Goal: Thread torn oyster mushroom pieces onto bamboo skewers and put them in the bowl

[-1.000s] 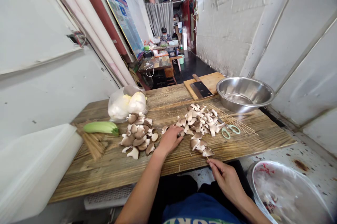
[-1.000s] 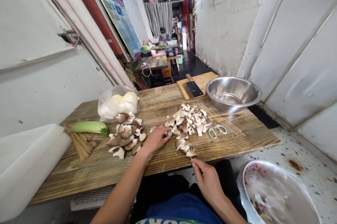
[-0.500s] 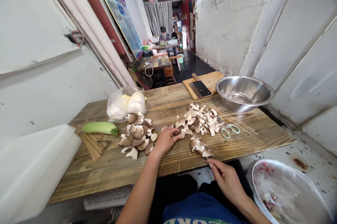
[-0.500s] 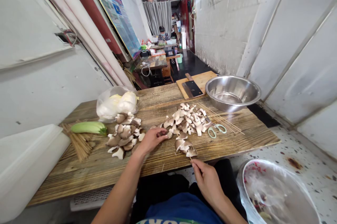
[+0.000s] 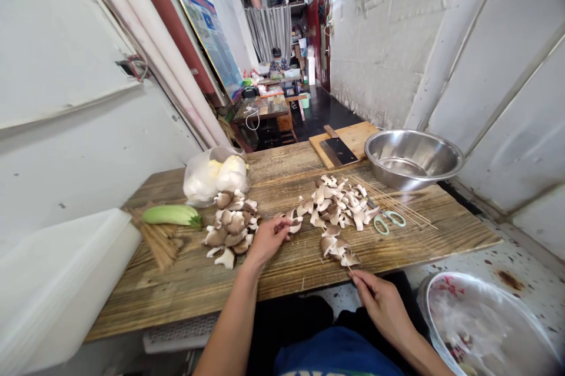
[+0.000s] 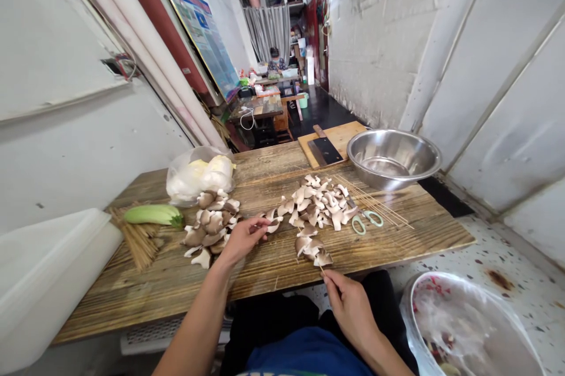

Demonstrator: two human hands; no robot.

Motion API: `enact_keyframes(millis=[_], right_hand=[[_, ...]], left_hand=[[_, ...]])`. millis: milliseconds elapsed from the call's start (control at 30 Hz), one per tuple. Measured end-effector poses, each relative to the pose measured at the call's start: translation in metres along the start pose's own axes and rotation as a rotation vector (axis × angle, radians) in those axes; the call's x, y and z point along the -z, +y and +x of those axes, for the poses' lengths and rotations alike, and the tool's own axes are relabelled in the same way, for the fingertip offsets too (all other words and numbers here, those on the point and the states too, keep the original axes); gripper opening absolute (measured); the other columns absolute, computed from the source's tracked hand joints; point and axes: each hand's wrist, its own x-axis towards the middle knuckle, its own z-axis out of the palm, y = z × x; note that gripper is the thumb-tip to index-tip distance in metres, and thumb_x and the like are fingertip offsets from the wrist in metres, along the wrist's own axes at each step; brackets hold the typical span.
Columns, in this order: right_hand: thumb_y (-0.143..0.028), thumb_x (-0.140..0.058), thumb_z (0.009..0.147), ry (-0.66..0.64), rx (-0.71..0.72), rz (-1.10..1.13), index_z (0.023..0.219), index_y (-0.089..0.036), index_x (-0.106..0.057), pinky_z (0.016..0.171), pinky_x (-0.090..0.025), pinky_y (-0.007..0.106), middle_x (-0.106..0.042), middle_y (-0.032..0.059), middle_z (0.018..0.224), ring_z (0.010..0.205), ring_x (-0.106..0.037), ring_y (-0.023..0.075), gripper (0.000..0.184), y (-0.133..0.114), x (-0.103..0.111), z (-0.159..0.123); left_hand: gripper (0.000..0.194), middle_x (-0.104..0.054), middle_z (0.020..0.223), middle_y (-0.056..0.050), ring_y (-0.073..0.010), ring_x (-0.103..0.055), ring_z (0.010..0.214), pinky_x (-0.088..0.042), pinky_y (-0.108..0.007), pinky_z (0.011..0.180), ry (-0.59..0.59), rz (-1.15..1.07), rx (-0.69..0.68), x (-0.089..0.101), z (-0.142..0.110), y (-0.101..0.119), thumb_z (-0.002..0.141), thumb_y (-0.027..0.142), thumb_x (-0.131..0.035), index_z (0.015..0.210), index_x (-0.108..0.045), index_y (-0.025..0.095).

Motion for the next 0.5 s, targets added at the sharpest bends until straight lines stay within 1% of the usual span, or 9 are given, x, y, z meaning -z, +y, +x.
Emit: enact_keyframes(millis=[67,167,267,400,500], right_hand=[[-0.037,-0.044,0.090,-0.012,0.004,-0.002,0.097,-0.019,-0.069,0.073,-0.054,0.028,-0.072,0.0081,0.093,0.082,-0.069,0.0211,0.032,-0.001,0.000,0.001],[-0.037,-0.043,0.090,-0.017,0.003,-0.009,0.098,-0.018,-0.069,0.075,-0.054,0.029,-0.072,0.0087,0.094,0.083,-0.068,0.0215,0.033,-0.003,0.000,0.002],[-0.038,-0.044,0.090,-0.010,0.006,-0.009,0.097,-0.018,-0.069,0.075,-0.054,0.029,-0.072,0.0091,0.094,0.082,-0.068,0.0217,0.033,-0.005,0.001,0.003],[-0.038,-0.043,0.090,-0.015,0.008,-0.012,0.098,-0.017,-0.069,0.072,-0.054,0.028,-0.072,0.0093,0.093,0.081,-0.069,0.0211,0.033,-0.006,0.001,0.004],[-0.037,-0.043,0.090,-0.030,0.007,-0.007,0.099,-0.018,-0.069,0.073,-0.054,0.029,-0.072,0.0092,0.094,0.082,-0.068,0.0212,0.034,-0.007,-0.001,0.003]], left_hand=[[0.029,-0.067,0.070,-0.005,-0.0147,-0.062,0.061,-0.046,-0.024,0.057,0.006,-0.131,0.056,0.000,-0.004,0.000,0.075,0.032,-0.060,0.095,-0.065,0.012],[0.033,-0.068,0.071,-0.007,-0.0134,-0.063,0.063,-0.050,-0.026,0.064,0.043,-0.363,0.137,-0.003,-0.008,-0.001,0.072,0.031,-0.065,0.098,-0.064,0.010],[0.031,-0.069,0.075,-0.007,-0.0127,-0.064,0.067,-0.051,-0.026,0.070,0.057,-0.527,0.199,-0.008,-0.008,-0.004,0.069,0.025,-0.070,0.095,-0.065,0.010],[0.024,-0.068,0.071,-0.007,-0.0103,-0.063,0.065,-0.052,-0.021,0.068,0.038,-0.668,0.272,-0.015,-0.007,-0.005,0.070,0.017,-0.070,0.091,-0.067,0.009],[0.019,-0.068,0.072,-0.008,-0.0089,-0.062,0.063,-0.052,-0.018,0.063,0.075,-0.794,0.308,-0.021,-0.007,-0.001,0.074,0.013,-0.066,0.093,-0.065,0.009]])
